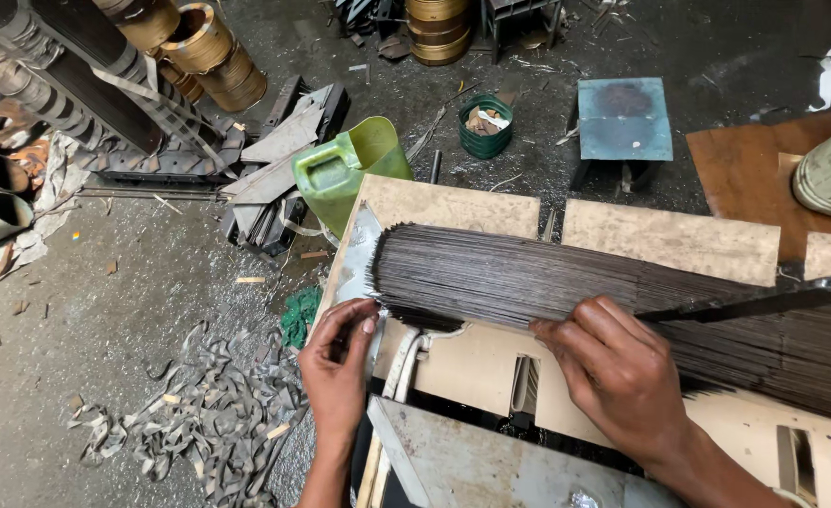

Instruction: The person uses a large metal blade to repeatedly shave the ends of a bundle of dark broom bristles clamped in a wooden jig. The person alternates between shaving with the blade and using a smaller tool to trim and align the bristle tips.

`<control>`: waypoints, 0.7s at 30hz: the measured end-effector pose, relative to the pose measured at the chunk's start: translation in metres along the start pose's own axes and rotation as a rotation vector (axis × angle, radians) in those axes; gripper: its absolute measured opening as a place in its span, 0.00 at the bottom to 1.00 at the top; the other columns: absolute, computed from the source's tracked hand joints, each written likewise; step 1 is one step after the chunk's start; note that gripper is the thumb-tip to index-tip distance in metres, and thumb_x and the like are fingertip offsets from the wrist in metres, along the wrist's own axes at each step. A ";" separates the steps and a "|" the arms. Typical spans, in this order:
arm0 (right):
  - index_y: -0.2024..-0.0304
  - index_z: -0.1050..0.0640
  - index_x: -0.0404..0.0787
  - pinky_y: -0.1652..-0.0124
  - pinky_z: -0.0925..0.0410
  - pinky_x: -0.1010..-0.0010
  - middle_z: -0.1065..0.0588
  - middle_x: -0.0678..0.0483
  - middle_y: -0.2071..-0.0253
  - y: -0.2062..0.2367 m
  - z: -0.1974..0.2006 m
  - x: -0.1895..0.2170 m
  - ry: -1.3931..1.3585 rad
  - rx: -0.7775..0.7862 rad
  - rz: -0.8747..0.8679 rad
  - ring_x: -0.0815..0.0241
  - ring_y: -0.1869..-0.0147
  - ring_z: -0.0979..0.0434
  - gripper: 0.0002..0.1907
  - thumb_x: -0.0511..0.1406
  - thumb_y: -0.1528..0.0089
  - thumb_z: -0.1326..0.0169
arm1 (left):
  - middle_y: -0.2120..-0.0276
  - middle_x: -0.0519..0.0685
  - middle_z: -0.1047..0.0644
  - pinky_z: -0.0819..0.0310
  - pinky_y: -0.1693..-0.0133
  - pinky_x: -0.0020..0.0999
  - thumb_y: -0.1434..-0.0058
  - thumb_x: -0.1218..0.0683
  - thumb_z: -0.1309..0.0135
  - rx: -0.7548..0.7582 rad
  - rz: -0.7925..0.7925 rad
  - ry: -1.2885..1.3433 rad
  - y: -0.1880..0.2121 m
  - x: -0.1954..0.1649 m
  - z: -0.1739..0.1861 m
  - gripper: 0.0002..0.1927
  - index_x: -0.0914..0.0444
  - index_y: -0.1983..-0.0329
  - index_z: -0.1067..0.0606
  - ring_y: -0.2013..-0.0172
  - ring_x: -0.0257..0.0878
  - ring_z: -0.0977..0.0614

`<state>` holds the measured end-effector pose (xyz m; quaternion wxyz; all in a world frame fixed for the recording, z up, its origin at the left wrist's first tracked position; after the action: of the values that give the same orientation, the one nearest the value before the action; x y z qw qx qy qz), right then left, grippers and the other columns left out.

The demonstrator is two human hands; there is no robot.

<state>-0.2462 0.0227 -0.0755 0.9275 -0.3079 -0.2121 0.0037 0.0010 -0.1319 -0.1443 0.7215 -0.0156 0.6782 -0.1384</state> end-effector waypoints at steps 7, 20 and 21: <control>0.64 0.18 0.37 0.68 0.32 0.63 0.30 0.52 0.72 -0.005 0.000 -0.002 -0.007 0.018 0.013 0.55 0.67 0.26 0.12 0.26 0.51 0.37 | 0.50 0.54 0.20 0.23 0.45 0.33 0.36 0.66 0.47 0.046 -0.016 0.019 0.004 0.002 0.001 0.13 0.72 0.50 0.20 0.50 0.39 0.18; 0.64 0.18 0.37 0.69 0.33 0.62 0.30 0.51 0.72 -0.007 -0.001 0.001 -0.012 0.041 0.012 0.54 0.67 0.27 0.11 0.27 0.50 0.36 | 0.46 0.56 0.22 0.25 0.41 0.37 0.39 0.69 0.50 0.154 0.011 0.147 0.003 0.017 0.012 0.18 0.73 0.46 0.22 0.47 0.44 0.17; 0.63 0.18 0.38 0.69 0.33 0.62 0.30 0.52 0.73 -0.007 0.000 0.001 -0.010 0.049 0.006 0.55 0.67 0.27 0.12 0.27 0.51 0.37 | 0.46 0.56 0.22 0.25 0.41 0.37 0.39 0.70 0.50 0.155 0.016 0.134 0.003 0.018 0.013 0.18 0.73 0.46 0.22 0.48 0.44 0.18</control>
<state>-0.2458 0.0170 -0.0714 0.9337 -0.2857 -0.2156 0.0133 0.0151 -0.1356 -0.1616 0.6747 0.0551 0.7123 -0.1855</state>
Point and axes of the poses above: each hand's wrist, its own y-axis away from the middle knuckle, its own z-axis out of the back of the hand, x = y × z, the point moved 1 cm from there along -y, towards the middle knuckle
